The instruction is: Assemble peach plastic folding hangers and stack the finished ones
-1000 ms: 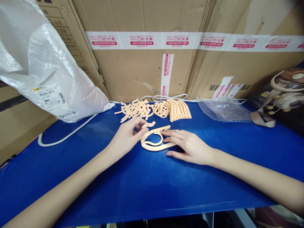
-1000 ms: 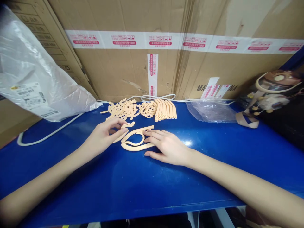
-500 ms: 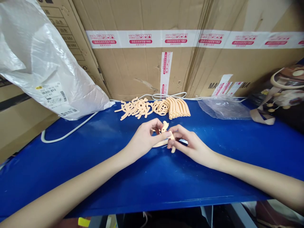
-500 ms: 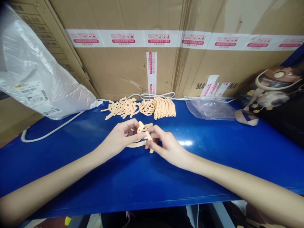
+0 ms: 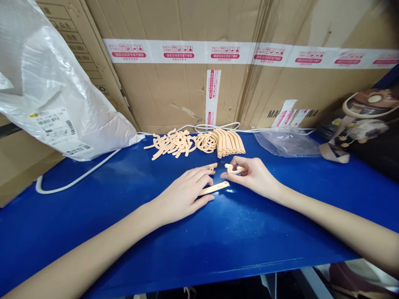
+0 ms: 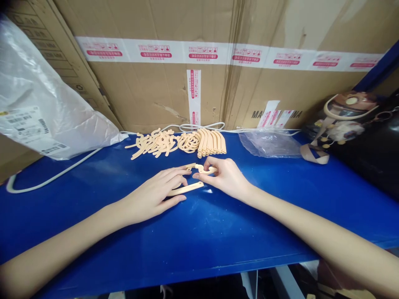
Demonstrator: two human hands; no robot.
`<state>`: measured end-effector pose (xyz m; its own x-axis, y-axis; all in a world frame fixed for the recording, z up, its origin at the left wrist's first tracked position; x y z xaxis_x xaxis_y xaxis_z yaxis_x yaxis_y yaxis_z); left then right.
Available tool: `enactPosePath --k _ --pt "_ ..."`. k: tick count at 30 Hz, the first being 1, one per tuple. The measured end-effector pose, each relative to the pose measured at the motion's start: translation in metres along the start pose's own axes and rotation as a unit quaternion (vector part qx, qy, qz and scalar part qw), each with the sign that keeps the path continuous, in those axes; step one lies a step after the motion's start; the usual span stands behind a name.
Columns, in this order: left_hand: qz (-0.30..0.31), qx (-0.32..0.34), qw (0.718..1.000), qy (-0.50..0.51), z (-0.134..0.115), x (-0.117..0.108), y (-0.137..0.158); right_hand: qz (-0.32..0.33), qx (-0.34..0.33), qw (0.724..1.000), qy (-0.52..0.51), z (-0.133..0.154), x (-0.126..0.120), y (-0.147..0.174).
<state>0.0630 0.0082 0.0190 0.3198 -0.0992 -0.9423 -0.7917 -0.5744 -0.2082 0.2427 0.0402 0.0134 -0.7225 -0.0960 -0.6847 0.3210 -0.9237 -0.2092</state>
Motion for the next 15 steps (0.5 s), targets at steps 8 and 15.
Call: enactPosePath --k 8,15 --pt "0.020 -0.012 0.999 -0.024 0.003 0.009 -0.001 0.022 -0.071 0.988 0.136 0.011 0.005 0.004" --pt "0.024 -0.034 0.999 -0.016 0.005 0.008 0.000 0.018 -0.095 0.978 0.185 0.012 0.008 0.006"
Point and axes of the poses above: each hand's wrist, its own y-axis away from the middle knuckle, its own x-axis out of the palm, z = x × y, the point moved 5 cm from there along -y, towards the middle knuckle
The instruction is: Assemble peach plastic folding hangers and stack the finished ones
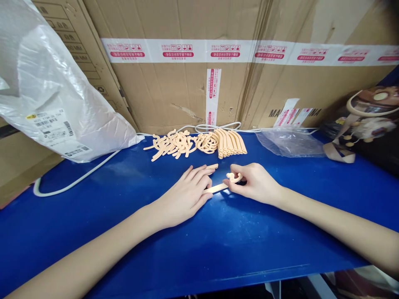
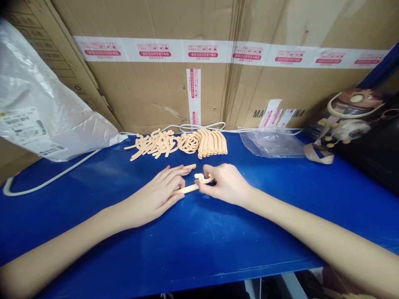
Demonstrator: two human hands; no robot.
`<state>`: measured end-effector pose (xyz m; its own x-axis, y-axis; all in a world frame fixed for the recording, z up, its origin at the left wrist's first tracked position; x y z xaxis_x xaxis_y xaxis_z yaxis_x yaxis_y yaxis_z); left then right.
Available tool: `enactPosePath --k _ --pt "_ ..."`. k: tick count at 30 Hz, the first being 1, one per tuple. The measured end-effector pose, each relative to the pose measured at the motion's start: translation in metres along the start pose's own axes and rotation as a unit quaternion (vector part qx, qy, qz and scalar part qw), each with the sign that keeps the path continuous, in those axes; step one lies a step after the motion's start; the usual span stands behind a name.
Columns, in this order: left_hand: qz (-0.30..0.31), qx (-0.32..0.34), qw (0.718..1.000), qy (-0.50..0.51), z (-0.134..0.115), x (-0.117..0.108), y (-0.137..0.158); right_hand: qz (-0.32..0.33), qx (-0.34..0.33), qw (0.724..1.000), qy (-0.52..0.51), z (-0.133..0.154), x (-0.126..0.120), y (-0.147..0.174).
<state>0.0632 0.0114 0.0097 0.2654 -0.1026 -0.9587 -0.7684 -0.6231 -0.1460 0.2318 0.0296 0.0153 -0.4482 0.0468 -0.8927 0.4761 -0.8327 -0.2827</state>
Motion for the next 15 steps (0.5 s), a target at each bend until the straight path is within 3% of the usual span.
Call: enactPosePath --k 15 --pt "-0.015 -0.014 0.999 0.051 0.0007 -0.0082 -0.0012 0.070 -0.021 0.997 0.016 0.0051 0.0015 0.0000"
Point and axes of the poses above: each hand's wrist, its own y-axis away from the middle knuckle, its own x-axis out of the palm, z = x × y, the point moved 5 cm from there along -y, towards the middle knuckle
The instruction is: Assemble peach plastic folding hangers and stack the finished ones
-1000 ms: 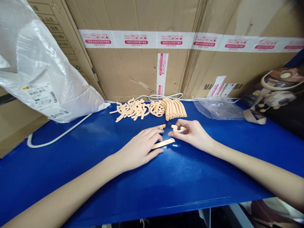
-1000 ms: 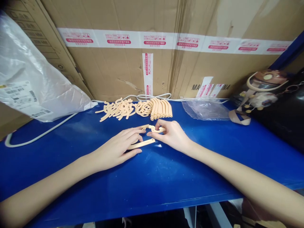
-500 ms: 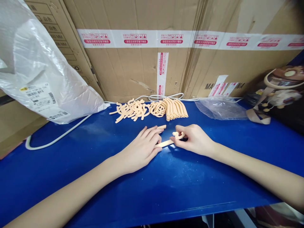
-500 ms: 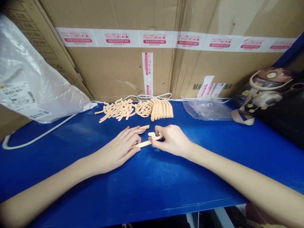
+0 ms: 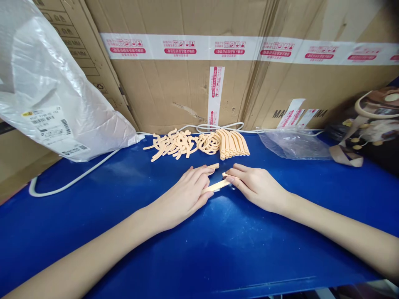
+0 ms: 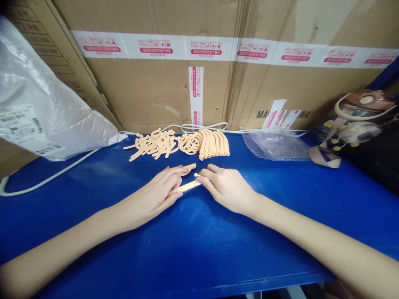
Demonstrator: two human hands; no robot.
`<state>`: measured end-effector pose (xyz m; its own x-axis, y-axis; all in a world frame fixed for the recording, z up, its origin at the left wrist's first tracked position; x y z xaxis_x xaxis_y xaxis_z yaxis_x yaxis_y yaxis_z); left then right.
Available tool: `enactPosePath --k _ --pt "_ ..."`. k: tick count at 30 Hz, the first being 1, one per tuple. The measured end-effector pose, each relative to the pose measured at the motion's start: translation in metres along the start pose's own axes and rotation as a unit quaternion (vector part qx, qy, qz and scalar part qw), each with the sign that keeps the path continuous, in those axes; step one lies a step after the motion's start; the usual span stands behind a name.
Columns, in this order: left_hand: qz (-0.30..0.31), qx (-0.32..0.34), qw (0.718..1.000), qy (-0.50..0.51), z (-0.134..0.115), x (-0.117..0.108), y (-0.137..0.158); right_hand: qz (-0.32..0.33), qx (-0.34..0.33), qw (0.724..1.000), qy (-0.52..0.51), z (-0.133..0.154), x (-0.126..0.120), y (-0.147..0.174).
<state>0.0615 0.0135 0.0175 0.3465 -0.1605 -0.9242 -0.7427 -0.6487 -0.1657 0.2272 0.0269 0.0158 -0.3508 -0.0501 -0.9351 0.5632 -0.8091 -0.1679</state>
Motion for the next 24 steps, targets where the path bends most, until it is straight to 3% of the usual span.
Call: enactPosePath --k 7,24 --pt "-0.036 0.010 0.999 0.015 0.0026 -0.0016 0.0005 0.004 0.035 0.999 -0.032 -0.0049 -0.0004 0.0002" --pt "-0.042 0.002 0.999 0.017 0.0030 0.0001 -0.0017 0.023 0.036 0.999 -0.006 -0.0051 0.0031 0.0011"
Point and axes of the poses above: each hand's wrist, its own y-axis away from the middle knuckle, its own x-axis out of the palm, z = x × y, the point moved 5 cm from there along -y, towards the middle knuckle
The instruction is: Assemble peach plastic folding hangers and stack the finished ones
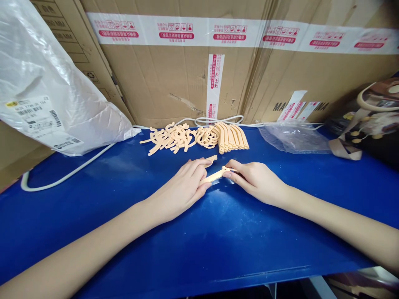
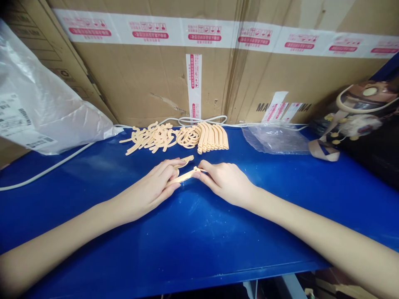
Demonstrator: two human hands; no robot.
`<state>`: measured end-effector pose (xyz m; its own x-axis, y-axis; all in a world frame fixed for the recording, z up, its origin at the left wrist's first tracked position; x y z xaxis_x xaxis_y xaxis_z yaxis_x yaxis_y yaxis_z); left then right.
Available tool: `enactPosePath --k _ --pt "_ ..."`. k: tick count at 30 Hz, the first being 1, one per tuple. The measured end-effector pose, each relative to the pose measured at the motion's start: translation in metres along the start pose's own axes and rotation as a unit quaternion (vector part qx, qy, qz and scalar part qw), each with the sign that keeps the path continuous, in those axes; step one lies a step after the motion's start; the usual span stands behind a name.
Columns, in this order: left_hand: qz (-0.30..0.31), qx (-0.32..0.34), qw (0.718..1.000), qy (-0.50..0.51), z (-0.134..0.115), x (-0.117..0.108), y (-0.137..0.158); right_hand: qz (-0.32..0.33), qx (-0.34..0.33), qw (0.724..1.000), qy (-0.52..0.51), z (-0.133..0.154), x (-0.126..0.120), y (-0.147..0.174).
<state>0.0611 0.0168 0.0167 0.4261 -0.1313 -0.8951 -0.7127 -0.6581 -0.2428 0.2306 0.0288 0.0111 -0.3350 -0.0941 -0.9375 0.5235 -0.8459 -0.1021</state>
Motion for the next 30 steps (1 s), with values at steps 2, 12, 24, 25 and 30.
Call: enactPosePath --k 2,12,24,25,30 --pt "0.001 0.001 1.000 -0.002 -0.0007 -0.0006 0.0000 -0.003 0.006 1.000 0.000 0.0001 -0.0001 0.0003" --pt "-0.006 -0.008 1.000 0.004 0.0000 -0.0003 0.0010 -0.011 0.019 1.000 0.000 0.0017 -0.0019 0.0004" --pt "0.001 0.008 1.000 -0.025 -0.0020 0.0009 0.0013 0.008 0.016 1.000 -0.008 -0.0002 0.0012 0.0007" --pt "0.003 0.010 1.000 -0.026 -0.0024 0.0007 0.0014 0.009 0.015 1.000 -0.005 -0.0005 0.0013 0.0005" --pt "0.008 0.009 1.000 -0.026 -0.0024 0.0006 0.0018 0.009 0.010 1.000 0.017 -0.0021 0.0007 0.0007"
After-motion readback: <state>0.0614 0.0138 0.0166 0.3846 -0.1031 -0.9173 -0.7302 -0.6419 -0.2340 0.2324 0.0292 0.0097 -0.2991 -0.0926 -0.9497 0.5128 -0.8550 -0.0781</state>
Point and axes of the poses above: each hand's wrist, its own y-axis away from the middle knuckle, its own x-axis out of the palm, z = x × y, the point moved 5 cm from there along -y, towards the middle knuckle
